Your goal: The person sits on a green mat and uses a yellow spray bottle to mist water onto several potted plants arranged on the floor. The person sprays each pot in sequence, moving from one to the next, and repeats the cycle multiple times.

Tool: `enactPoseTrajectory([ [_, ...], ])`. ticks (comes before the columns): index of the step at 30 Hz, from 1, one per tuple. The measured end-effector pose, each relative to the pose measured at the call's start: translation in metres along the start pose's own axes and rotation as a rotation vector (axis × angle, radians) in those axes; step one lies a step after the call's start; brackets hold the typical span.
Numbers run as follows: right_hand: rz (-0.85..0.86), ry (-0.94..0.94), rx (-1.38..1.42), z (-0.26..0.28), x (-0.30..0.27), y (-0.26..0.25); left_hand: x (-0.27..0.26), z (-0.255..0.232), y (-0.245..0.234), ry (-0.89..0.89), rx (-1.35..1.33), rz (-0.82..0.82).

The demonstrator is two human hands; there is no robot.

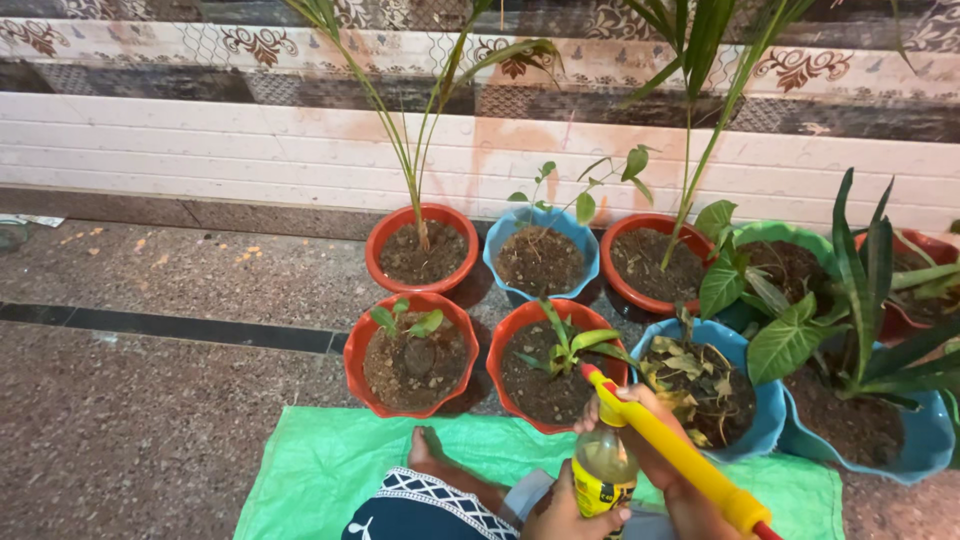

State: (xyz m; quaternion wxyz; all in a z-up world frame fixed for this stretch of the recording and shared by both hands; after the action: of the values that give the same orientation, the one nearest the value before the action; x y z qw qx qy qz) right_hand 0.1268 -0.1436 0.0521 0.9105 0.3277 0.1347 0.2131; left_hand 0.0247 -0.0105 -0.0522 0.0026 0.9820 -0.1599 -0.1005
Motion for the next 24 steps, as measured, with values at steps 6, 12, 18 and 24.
enactPoseTrajectory([
  [6, -0.103, 0.079, -0.101, 0.010, 0.012, 0.039, -0.021, -0.045, -0.020, -0.133, 0.053, -0.209],
  [12, 0.169, 0.125, -0.099, -0.006, 0.064, 0.105, -0.028, -0.062, -0.057, -0.040, -0.219, -0.484],
  [18, 0.171, 0.153, -0.131, -0.043, 0.110, 0.142, -0.025, -0.057, -0.095, -0.091, -0.551, -0.618],
  [24, 0.094, 0.202, -0.195, -0.053, 0.125, 0.138, -0.021, -0.052, -0.100, -0.175, -0.710, -0.541],
])
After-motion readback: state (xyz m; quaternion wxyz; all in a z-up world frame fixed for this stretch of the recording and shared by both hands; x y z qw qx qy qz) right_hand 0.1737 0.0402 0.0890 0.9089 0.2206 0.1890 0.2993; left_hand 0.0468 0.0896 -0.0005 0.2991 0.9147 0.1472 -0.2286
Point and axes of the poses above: each hand's wrist, its own x-axis towards the middle knuckle, its own y-axis out of the palm, z = x × y, the point moved 2 cm from there along x, towards the middle knuckle, and after that the axes turned 10 degrees about -y, right-handed, at the moved point
